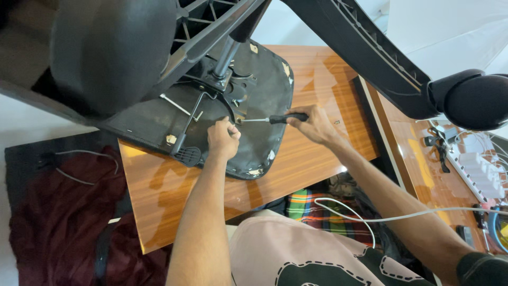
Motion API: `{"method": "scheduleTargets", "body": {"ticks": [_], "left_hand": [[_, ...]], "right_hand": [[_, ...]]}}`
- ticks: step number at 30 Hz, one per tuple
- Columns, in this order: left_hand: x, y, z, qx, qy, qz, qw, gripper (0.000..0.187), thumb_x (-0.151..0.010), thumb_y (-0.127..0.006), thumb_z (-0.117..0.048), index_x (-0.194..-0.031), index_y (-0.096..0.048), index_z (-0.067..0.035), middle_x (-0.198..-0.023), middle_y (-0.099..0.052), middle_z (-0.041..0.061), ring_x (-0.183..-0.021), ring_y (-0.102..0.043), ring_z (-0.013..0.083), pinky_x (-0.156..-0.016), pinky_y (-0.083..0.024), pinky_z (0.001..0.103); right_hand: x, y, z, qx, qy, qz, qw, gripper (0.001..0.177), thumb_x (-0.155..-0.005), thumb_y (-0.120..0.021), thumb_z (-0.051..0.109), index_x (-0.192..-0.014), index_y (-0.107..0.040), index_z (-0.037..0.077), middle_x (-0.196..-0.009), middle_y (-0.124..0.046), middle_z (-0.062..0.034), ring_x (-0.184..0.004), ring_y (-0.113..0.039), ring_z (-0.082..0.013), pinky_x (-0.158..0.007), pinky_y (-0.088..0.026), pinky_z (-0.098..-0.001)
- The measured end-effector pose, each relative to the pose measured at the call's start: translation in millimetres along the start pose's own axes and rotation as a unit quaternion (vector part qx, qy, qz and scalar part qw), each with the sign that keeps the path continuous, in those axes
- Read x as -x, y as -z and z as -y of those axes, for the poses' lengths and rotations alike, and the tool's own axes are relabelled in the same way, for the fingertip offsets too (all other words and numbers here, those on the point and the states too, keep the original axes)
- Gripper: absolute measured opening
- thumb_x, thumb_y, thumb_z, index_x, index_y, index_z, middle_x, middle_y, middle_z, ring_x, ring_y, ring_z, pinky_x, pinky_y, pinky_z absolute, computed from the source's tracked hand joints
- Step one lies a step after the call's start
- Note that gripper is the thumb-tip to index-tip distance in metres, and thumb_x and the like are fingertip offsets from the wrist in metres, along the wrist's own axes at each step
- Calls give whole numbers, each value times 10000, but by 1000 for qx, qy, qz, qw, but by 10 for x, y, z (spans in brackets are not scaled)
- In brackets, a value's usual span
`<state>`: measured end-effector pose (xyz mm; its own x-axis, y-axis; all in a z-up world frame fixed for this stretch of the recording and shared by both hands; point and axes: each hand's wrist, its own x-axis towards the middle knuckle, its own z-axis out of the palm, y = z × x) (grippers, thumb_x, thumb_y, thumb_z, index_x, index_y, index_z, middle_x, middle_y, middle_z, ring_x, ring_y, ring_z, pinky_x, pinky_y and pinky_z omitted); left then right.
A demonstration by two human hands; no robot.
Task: The person uses a screwdriver to tighten screws on the underside of an office chair base, securing the central gas lift and stabilizing the base. The chair remains upside down on a wooden table throughout the clip.
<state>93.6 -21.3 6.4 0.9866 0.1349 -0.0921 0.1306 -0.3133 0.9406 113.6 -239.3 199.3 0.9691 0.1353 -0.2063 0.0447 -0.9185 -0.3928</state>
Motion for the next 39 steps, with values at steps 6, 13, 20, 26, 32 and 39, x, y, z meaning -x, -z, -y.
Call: {"method": "scheduleTargets", "body": {"ticks": [6,13,20,26,32,39], "left_hand": [[23,7,-22,15,19,-4,1000,160,-749,-835,-77,-848,-710,-59,-1413,-588,206,-1240,-591,393,-1064,-465,425],[38,31,-79,1,19,12,1000,108,-761,-827,-71,-800,-731,-38,-1350,-611,248,-1204,-619,393,-1033,-498,407],[67,-25,4,12,-56,-44,997,121,-708,-841,-37,-716,-721,-31,-1149,-697,263,-1197,-633,376,-964,-525,426],[93,37,93,43,15,-34,998,185,-771,-809,-61,-909,-685,-57,-858,-757,149,-836,-732,308,-850,-570,398],[102,38,216,51,-22,-70,996,136,-775,-813,-50,-821,-689,-22,-799,-729,148,-793,-718,332,-821,-573,403],[147,132,30,30,-21,-96,995,142,-753,-821,-50,-801,-689,-30,-824,-717,189,-839,-698,387,-821,-552,443]], "right_hand": [[-302,154,224,35,44,30,998,258,-843,-752,207,-1064,-811,89,-753,-737,-107,-649,-626,-176,-623,-495,-352],[-302,211,925,168,188,55,966,238,-801,-723,130,-1018,-774,47,-777,-720,-217,-662,-672,-344,-665,-535,-435],[-241,-78,1516,142,392,90,904,233,-739,-700,-5,-965,-641,-3,-836,-682,-202,-843,-678,-398,-756,-509,-477],[-338,-64,1585,51,423,59,903,281,-759,-742,16,-993,-589,-4,-956,-715,-197,-930,-691,-369,-782,-511,-446],[-446,212,1172,180,103,11,978,400,-945,-813,340,-995,-655,-24,-794,-704,-223,-715,-717,-324,-655,-535,-419],[-474,280,979,68,340,54,937,312,-768,-765,35,-1050,-634,10,-878,-711,-157,-676,-695,-281,-615,-526,-400]]}}
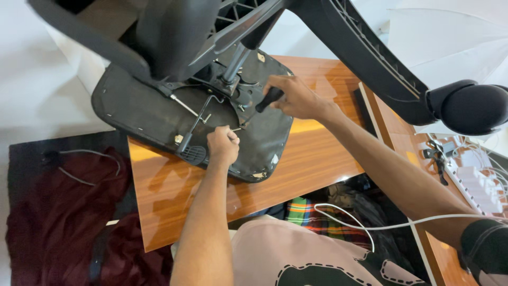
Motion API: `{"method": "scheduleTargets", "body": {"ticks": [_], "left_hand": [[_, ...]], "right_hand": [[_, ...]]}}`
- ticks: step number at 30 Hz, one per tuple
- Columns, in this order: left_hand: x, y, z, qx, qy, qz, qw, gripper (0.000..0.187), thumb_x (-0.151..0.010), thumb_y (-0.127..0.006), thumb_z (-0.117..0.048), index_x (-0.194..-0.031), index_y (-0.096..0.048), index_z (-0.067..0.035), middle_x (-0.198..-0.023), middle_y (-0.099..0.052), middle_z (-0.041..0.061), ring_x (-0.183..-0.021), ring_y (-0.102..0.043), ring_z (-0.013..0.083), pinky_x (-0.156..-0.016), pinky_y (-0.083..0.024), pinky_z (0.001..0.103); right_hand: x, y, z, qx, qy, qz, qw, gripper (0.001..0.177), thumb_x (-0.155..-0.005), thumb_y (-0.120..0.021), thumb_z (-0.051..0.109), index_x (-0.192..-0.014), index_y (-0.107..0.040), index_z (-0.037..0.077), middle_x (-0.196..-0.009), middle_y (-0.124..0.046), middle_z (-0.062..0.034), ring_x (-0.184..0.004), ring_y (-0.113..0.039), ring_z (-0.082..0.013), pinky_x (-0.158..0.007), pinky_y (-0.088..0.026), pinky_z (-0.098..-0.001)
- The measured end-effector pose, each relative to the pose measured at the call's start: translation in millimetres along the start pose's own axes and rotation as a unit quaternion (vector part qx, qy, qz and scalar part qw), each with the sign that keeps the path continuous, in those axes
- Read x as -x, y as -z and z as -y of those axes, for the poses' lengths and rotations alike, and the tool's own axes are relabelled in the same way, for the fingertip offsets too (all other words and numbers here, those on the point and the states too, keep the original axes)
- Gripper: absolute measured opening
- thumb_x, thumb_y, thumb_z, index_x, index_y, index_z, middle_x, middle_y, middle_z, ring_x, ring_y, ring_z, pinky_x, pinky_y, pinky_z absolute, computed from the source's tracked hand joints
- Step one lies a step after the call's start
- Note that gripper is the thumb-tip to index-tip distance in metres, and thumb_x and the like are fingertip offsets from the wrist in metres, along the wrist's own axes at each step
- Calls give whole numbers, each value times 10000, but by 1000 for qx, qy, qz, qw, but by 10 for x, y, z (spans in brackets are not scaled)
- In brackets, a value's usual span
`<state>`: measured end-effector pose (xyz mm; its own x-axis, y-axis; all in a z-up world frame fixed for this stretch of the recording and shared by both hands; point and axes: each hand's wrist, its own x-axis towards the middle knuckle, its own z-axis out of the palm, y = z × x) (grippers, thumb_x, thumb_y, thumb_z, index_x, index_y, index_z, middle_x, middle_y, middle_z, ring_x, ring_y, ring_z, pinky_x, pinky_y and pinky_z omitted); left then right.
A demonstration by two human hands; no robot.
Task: The person uses a screwdriver to tighten screws on the underside of an office chair base, securing the central gas lift and stabilizing the base. The chair remains upside down on a wooden table throughout the clip.
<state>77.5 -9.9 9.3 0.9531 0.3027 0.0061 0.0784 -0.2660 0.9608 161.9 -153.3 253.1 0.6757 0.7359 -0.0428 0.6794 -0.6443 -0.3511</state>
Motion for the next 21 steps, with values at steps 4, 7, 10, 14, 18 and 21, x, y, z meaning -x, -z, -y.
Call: {"method": "scheduleTargets", "body": {"ticks": [4,7,10,14,18,21], "left_hand": [[10,129,-256,-14,97,52,994,73,-811,-773,-70,-807,-701,-57,-864,-708,192,-870,-720,376,-778,-583,449],[-7,149,-452,-18,105,35,994,66,-814,-778,-95,-821,-714,-81,-888,-721,175,-890,-713,370,-796,-571,459],[-104,148,-575,-45,111,40,992,28,-833,-760,-104,-844,-737,-113,-913,-742,144,-903,-725,343,-803,-574,452],[-166,106,-600,-76,60,-6,995,42,-835,-783,-117,-837,-747,-95,-940,-732,156,-915,-698,374,-784,-560,468],[-221,43,-509,-30,117,13,993,86,-802,-802,-135,-840,-734,-99,-927,-741,144,-902,-714,348,-791,-559,452],[-199,-3,-403,-18,100,17,995,49,-816,-785,-118,-822,-740,-100,-900,-756,160,-894,-735,342,-820,-577,431]], "right_hand": [[-24,38,85,38,47,2,998,329,-758,-799,27,-1046,-639,34,-878,-728,-139,-737,-686,-301,-626,-505,-420],[37,-31,266,70,-114,48,990,343,-834,-808,182,-1082,-623,34,-800,-709,-149,-674,-694,-309,-613,-527,-433],[205,-206,464,114,-181,44,976,385,-904,-784,306,-1105,-594,38,-822,-702,-166,-724,-696,-365,-629,-538,-446],[490,-283,551,32,-22,-56,998,281,-849,-731,95,-1105,-616,66,-921,-674,-176,-816,-679,-421,-676,-534,-470],[641,-445,635,64,-92,-90,990,312,-827,-739,103,-1118,-630,82,-919,-650,-172,-803,-659,-431,-668,-531,-503],[727,-635,746,89,-130,-86,984,291,-846,-734,122,-1122,-646,99,-892,-648,-167,-761,-648,-431,-630,-513,-523]]}}
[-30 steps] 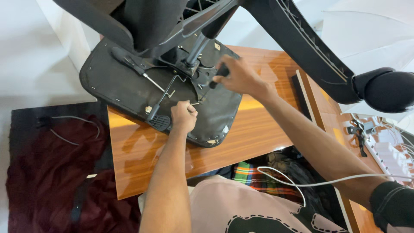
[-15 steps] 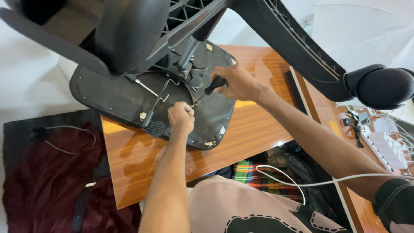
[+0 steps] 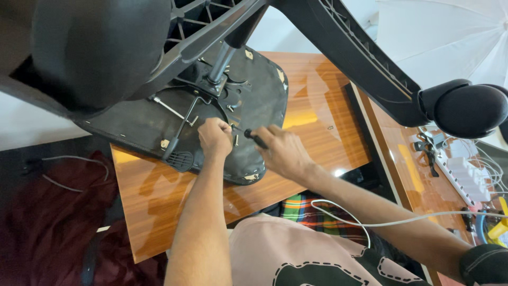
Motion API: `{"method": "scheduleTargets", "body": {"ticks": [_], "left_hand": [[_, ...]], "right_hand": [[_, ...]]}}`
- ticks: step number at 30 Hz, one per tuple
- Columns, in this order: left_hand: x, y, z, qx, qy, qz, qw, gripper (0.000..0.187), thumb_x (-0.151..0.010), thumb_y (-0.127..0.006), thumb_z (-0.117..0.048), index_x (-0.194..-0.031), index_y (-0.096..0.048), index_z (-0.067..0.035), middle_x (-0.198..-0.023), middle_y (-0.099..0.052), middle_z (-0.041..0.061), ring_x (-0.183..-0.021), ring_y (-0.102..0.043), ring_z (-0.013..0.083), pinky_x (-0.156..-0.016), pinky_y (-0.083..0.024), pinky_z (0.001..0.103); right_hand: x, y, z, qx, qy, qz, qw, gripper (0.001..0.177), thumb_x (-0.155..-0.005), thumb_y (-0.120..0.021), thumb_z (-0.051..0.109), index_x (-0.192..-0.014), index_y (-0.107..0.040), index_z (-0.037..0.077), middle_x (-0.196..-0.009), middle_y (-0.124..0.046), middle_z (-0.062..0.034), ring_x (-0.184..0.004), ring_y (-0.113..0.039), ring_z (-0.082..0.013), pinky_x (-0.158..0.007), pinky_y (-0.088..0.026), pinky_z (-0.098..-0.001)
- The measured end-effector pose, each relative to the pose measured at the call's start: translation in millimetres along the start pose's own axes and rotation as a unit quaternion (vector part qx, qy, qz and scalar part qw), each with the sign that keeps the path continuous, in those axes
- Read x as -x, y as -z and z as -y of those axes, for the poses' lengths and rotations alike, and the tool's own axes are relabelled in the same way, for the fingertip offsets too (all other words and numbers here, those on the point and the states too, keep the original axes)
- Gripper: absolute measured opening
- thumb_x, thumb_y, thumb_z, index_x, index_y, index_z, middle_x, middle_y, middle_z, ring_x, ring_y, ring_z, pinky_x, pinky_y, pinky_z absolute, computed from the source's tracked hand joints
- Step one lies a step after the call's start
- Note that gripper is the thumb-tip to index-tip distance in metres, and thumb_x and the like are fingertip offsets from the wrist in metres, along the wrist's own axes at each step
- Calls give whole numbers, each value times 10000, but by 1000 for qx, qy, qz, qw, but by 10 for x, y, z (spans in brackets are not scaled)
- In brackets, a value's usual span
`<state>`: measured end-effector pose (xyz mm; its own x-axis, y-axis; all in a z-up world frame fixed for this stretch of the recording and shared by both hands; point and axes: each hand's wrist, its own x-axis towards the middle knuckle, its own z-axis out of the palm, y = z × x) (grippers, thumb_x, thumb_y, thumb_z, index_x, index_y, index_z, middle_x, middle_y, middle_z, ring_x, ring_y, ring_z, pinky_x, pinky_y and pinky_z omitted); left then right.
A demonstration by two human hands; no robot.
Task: The person uses a screwdriver to tighten screws on the underside of an office chair base, securing the central gas lift and stabilizing the base. The chair remains upside down on a wooden table throughout the clip.
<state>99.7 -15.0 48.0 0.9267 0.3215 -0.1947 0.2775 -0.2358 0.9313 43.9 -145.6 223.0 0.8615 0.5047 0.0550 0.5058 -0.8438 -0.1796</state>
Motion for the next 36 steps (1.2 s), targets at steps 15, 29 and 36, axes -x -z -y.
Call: {"method": "scheduleTargets", "body": {"ticks": [15,29,36], "left_hand": [[-100,-240,136,50,17,29,998,111,-745,-862,-141,-781,-773,-86,-826,-774,134,-810,-748,277,-828,-578,397],[-154,-126,-213,-35,103,57,992,81,-803,-813,-138,-883,-817,-137,-902,-757,166,-863,-755,325,-776,-610,414],[-178,-126,-289,-117,81,67,988,87,-824,-793,-148,-909,-808,-163,-990,-752,177,-948,-731,368,-817,-600,452]], "right_hand": [[-138,-93,-247,-32,-120,-33,992,296,-873,-786,296,-1066,-718,82,-796,-743,-156,-714,-727,-337,-619,-563,-416],[-237,434,-910,-219,-267,17,938,273,-843,-783,237,-971,-747,-1,-733,-742,-41,-536,-630,-92,-484,-503,-260],[-205,409,-855,-163,-271,44,948,319,-834,-801,267,-1048,-754,35,-737,-727,-53,-553,-655,-93,-515,-501,-246]]}}
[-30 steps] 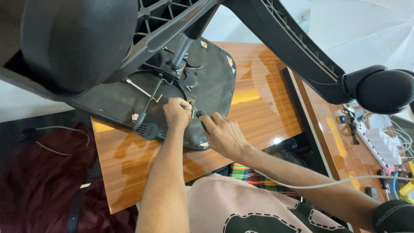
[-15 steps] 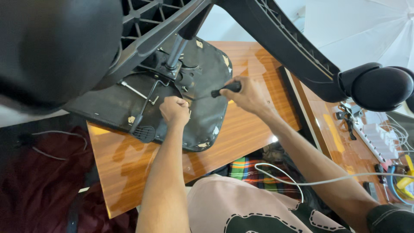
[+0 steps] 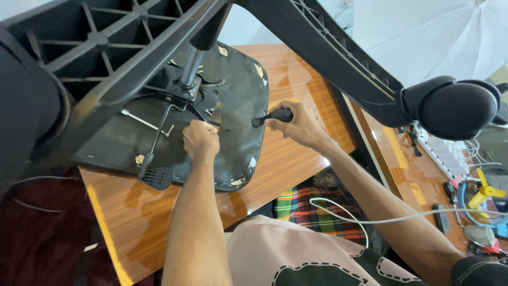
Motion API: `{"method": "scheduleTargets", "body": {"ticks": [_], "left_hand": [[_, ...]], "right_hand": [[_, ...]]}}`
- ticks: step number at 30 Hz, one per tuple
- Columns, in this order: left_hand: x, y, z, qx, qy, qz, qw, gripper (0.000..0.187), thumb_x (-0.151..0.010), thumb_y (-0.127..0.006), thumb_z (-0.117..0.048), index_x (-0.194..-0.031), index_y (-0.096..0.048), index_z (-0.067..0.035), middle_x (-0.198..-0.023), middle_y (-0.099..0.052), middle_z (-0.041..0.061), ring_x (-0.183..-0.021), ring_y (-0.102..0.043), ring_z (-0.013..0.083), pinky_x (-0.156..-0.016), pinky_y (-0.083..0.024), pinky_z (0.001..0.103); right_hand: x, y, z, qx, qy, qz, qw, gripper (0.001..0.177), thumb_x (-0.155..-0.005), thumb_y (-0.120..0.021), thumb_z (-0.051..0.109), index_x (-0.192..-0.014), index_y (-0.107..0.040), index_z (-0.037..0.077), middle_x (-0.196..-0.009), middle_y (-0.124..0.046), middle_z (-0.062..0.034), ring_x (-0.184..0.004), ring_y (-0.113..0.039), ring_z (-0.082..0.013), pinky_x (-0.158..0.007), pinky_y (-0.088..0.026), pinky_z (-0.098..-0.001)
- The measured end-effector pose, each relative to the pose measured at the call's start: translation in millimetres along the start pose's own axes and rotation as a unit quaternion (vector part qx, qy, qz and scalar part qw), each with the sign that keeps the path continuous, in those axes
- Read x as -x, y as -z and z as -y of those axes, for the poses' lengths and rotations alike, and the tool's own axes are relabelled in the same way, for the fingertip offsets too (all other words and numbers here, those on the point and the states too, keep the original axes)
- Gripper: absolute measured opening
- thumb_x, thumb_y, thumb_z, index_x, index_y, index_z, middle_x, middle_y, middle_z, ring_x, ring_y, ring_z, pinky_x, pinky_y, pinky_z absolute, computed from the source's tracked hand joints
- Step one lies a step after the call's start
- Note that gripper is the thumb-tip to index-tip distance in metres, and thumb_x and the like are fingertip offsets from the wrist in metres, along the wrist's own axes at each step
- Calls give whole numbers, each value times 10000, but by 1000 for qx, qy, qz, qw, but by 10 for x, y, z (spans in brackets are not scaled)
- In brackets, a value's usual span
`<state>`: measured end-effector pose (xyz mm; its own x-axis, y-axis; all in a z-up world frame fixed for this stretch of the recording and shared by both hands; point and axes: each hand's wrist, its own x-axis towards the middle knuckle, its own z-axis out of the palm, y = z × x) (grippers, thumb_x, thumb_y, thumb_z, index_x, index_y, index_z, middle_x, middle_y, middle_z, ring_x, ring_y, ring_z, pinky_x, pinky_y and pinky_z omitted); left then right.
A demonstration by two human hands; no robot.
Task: The person uses a screwdriver to tighten screws on the underside of an office chair base, securing the central gas lift and stabilizing the base. The chair remains upside down on a wooden table throughout the clip.
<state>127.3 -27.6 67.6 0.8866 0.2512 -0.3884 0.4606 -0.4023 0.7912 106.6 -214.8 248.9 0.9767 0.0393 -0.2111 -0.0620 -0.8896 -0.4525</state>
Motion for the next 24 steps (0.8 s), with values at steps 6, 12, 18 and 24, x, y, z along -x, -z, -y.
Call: {"method": "scheduleTargets", "body": {"ticks": [6,12,18,24], "left_hand": [[-35,-11,-137,-49,43,6,998,158,-880,-780,-220,-951,-751,-82,-1034,-747,176,-961,-742,346,-799,-620,450],[41,-11,-224,-53,70,-8,996,234,-819,-825,-245,-988,-735,-112,-1074,-737,156,-1004,-726,338,-823,-599,457],[93,-52,-307,-18,153,-34,987,259,-827,-826,-273,-1000,-736,-103,-1103,-730,162,-1008,-730,343,-806,-615,446],[73,-99,-288,46,183,-41,981,292,-890,-788,-336,-1019,-733,-80,-1101,-736,169,-1004,-733,349,-802,-610,456]], "right_hand": [[-64,-54,104,-74,39,3,996,378,-842,-774,300,-1100,-728,28,-726,-721,-34,-544,-631,-73,-494,-505,-248],[-108,-94,175,-24,32,-17,999,352,-846,-783,301,-1072,-755,34,-652,-699,-38,-548,-555,-72,-512,-435,-283],[-107,-56,194,-39,58,-12,997,314,-851,-756,294,-1032,-762,37,-675,-726,-15,-596,-624,-52,-550,-472,-259],[-157,-60,169,-23,75,-3,997,295,-849,-757,277,-1021,-759,37,-660,-717,-34,-591,-635,-78,-553,-478,-276]]}}
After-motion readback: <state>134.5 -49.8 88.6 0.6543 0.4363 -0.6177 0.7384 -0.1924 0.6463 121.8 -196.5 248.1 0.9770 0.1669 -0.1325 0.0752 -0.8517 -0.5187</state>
